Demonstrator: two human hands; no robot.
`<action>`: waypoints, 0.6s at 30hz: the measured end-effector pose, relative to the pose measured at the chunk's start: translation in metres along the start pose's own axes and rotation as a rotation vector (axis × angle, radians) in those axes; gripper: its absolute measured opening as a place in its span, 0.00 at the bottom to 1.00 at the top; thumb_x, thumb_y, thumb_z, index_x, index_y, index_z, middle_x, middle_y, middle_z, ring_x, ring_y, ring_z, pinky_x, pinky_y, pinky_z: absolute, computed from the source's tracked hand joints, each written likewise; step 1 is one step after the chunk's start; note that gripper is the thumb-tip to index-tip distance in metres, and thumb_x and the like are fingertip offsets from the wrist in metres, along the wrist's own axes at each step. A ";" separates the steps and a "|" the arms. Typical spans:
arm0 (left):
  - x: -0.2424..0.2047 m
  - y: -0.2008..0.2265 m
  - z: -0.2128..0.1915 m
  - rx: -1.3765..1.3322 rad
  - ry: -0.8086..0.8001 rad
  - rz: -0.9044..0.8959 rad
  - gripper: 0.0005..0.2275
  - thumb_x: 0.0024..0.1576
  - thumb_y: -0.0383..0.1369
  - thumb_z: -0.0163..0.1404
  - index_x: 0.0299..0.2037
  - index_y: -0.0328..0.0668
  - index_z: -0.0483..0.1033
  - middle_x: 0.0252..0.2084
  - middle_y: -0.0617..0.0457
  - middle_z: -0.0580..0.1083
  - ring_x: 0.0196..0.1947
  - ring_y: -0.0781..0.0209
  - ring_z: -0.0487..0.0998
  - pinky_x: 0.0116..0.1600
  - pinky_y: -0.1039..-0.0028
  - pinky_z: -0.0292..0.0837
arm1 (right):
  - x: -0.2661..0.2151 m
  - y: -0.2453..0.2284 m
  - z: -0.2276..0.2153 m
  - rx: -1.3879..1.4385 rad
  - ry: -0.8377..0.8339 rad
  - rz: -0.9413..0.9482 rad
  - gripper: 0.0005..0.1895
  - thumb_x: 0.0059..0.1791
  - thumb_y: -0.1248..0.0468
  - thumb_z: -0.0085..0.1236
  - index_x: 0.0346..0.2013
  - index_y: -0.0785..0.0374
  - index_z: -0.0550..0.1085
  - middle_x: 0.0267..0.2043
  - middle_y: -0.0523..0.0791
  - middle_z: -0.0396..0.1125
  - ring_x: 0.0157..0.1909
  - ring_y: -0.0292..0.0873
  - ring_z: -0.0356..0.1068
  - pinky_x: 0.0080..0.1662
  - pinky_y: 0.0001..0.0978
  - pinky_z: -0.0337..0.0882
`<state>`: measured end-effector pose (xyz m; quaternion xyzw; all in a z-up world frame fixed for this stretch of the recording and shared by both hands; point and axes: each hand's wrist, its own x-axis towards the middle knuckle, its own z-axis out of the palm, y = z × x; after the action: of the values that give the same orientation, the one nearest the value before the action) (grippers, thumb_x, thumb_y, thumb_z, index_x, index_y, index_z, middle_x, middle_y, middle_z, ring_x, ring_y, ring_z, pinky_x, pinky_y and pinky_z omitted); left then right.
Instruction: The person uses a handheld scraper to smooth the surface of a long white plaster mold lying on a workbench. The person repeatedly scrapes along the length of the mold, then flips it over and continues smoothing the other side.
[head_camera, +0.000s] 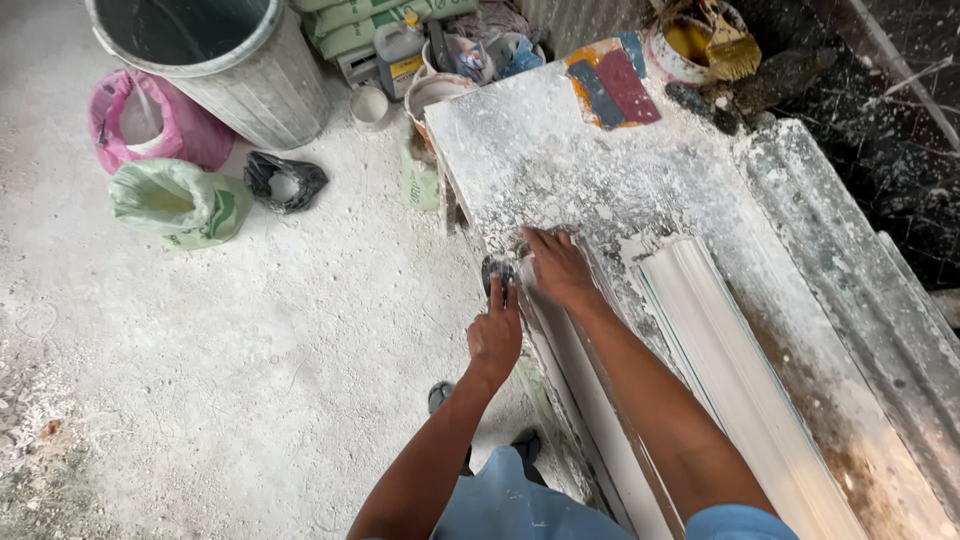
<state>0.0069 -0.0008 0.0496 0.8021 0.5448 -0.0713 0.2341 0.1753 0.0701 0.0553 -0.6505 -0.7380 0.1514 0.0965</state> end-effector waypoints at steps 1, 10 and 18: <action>0.004 -0.002 -0.002 -0.009 -0.020 -0.001 0.34 0.56 0.27 0.48 0.76 0.42 0.49 0.79 0.34 0.40 0.37 0.40 0.83 0.35 0.57 0.82 | -0.001 0.004 -0.001 0.017 0.014 -0.002 0.27 0.48 0.67 0.52 0.64 0.64 0.67 0.63 0.51 0.64 0.59 0.58 0.62 0.55 0.49 0.64; 0.028 -0.017 -0.012 0.008 -0.073 0.050 0.32 0.60 0.27 0.43 0.76 0.48 0.48 0.80 0.40 0.40 0.42 0.40 0.83 0.40 0.55 0.83 | -0.064 0.005 0.011 0.106 0.297 -0.037 0.09 0.53 0.66 0.54 0.47 0.65 0.76 0.49 0.49 0.71 0.54 0.54 0.69 0.55 0.43 0.71; 0.059 -0.040 0.021 -0.556 0.215 -0.106 0.30 0.56 0.25 0.45 0.71 0.33 0.51 0.75 0.32 0.51 0.42 0.26 0.79 0.46 0.47 0.79 | -0.078 0.001 0.005 0.281 0.426 -0.030 0.10 0.53 0.70 0.52 0.47 0.66 0.76 0.50 0.50 0.72 0.53 0.53 0.70 0.54 0.43 0.71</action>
<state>-0.0033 0.0509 -0.0024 0.6806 0.6063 0.1539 0.3815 0.1851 -0.0075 0.0546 -0.6369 -0.6822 0.1107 0.3415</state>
